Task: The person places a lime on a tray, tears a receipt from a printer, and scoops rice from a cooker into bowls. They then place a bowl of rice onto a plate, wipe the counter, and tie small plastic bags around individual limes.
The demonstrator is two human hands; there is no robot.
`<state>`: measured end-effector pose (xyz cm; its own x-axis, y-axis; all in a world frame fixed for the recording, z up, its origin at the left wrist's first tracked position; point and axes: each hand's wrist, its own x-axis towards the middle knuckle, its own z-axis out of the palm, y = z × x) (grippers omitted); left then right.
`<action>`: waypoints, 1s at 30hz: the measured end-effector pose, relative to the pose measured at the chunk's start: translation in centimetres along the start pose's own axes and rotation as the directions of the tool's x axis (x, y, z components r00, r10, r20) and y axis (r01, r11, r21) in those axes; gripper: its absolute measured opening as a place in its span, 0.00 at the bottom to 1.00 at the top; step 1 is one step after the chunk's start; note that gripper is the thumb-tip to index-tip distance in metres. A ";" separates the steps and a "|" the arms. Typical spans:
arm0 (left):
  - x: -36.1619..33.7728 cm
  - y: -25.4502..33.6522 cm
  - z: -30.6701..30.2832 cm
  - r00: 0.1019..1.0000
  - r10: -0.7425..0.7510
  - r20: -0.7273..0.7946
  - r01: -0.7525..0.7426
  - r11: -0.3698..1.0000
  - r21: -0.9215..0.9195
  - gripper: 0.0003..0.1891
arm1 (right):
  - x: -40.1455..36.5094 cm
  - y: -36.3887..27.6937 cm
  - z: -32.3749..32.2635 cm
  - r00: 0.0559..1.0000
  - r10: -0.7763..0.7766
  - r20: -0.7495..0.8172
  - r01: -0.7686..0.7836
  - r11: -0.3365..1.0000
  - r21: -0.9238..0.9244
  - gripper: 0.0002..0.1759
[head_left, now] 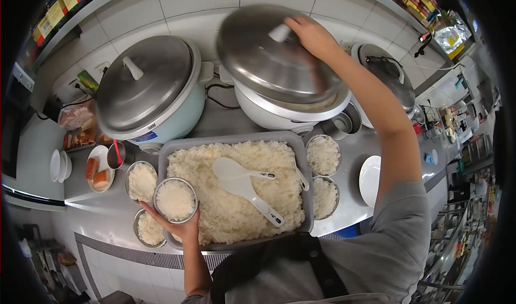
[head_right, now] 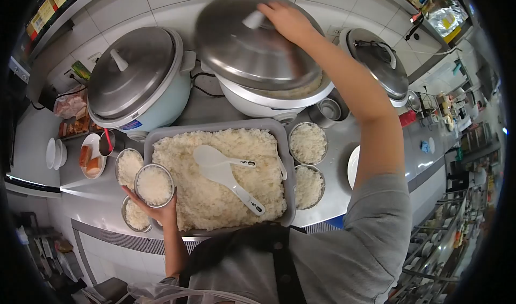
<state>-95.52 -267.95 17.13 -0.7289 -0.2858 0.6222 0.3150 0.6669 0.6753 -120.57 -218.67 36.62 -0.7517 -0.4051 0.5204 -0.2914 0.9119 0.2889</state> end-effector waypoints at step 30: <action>-8.3 7.0 -5.3 0.999 0.051 -0.009 -0.049 0.894 -0.445 0.69 | -3.5 3.7 9.7 0.976 0.121 0.181 -0.161 0.960 0.228 0.23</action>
<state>-84.01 -264.57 18.79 -0.7065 -0.2579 0.6591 0.5881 0.3041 0.7494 -124.76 -213.24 28.10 -0.8760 -0.2732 0.3976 -0.2936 0.9559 0.0098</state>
